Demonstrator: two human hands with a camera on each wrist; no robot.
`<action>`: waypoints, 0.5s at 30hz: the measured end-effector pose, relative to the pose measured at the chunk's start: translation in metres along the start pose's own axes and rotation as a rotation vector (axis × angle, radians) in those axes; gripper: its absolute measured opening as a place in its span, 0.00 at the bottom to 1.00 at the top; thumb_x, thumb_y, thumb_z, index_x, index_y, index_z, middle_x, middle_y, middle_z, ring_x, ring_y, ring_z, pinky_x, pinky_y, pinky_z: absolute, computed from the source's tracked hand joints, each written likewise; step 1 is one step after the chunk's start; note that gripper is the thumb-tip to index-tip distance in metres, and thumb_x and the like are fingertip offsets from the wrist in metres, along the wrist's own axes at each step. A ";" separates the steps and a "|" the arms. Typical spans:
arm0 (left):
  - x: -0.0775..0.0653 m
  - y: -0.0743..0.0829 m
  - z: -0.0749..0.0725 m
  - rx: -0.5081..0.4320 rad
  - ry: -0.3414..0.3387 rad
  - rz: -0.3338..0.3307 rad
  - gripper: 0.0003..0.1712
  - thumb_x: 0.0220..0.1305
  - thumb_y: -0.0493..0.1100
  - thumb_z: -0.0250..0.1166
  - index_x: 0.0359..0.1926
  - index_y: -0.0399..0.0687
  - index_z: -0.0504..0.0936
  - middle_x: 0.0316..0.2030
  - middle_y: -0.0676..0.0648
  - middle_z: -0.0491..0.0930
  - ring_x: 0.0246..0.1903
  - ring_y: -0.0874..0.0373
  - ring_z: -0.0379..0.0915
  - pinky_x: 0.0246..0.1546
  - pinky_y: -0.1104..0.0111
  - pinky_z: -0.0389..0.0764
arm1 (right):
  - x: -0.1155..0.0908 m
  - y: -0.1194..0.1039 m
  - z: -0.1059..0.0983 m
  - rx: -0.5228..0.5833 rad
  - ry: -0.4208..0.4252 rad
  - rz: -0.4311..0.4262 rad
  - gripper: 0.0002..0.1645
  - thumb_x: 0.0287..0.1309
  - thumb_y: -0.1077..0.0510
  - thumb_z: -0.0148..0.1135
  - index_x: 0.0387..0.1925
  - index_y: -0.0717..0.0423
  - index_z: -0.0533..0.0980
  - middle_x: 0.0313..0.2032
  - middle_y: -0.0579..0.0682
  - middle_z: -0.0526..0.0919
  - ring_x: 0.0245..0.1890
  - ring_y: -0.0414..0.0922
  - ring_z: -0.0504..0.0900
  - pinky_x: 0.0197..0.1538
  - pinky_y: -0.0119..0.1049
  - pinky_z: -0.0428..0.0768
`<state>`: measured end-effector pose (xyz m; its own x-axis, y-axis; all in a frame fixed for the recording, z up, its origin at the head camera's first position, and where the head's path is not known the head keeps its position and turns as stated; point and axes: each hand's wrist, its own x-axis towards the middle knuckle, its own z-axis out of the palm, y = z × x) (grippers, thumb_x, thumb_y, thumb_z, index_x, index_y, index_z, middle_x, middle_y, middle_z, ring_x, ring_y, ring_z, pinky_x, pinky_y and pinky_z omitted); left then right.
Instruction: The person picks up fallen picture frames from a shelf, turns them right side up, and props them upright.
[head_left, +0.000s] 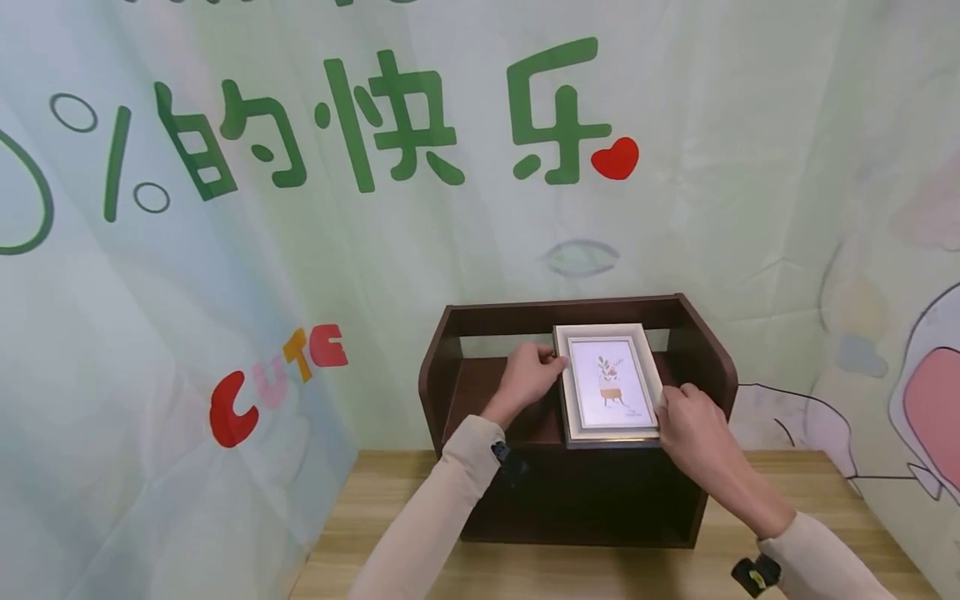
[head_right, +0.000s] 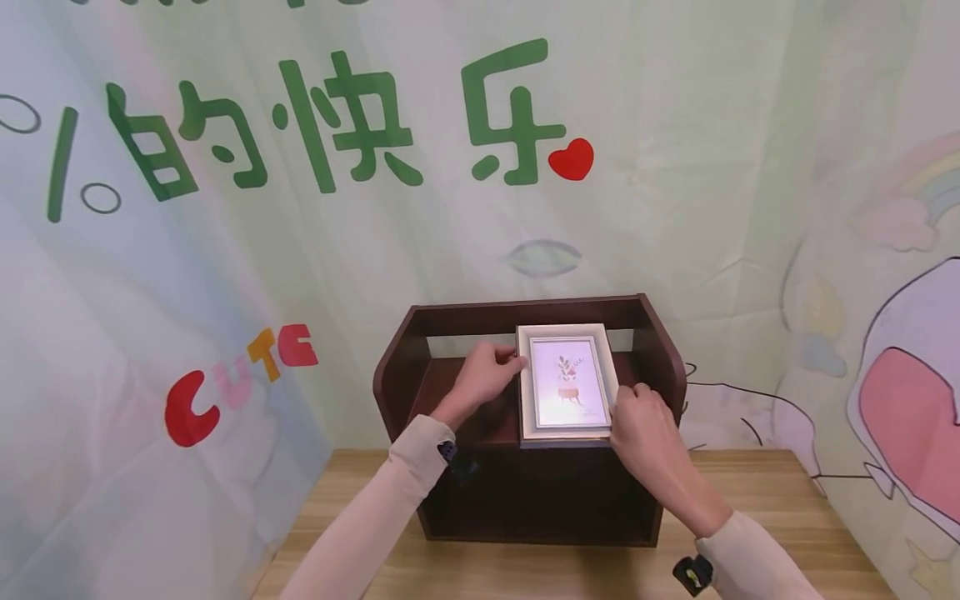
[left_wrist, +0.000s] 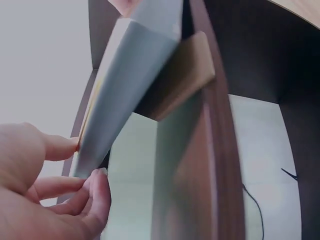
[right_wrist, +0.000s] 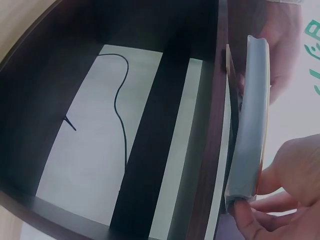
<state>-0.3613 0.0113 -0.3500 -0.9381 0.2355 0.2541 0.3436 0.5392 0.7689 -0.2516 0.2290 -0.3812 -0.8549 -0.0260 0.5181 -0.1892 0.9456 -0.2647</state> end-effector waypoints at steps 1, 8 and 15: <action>0.000 0.002 -0.002 -0.014 0.003 0.006 0.16 0.67 0.46 0.63 0.24 0.42 0.80 0.16 0.52 0.65 0.18 0.61 0.61 0.19 0.71 0.62 | 0.000 0.000 0.000 0.008 0.011 0.003 0.08 0.59 0.66 0.61 0.35 0.72 0.77 0.25 0.58 0.74 0.24 0.47 0.68 0.26 0.37 0.68; 0.001 0.013 -0.014 -0.099 0.076 0.052 0.19 0.64 0.44 0.67 0.53 0.40 0.84 0.35 0.47 0.82 0.36 0.58 0.79 0.33 0.71 0.80 | 0.001 -0.003 0.000 0.094 0.079 0.034 0.17 0.61 0.63 0.62 0.48 0.72 0.76 0.30 0.60 0.78 0.26 0.48 0.70 0.27 0.36 0.68; 0.000 0.018 -0.020 -0.121 0.128 0.070 0.21 0.62 0.43 0.68 0.57 0.45 0.82 0.41 0.46 0.84 0.41 0.55 0.83 0.36 0.70 0.84 | 0.003 -0.007 0.003 0.151 0.123 0.044 0.21 0.62 0.64 0.61 0.54 0.72 0.74 0.36 0.64 0.79 0.29 0.50 0.71 0.29 0.38 0.72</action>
<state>-0.3554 0.0048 -0.3241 -0.9127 0.1603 0.3760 0.4077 0.4220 0.8098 -0.2540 0.2210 -0.3805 -0.8001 0.0626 0.5966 -0.2314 0.8854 -0.4032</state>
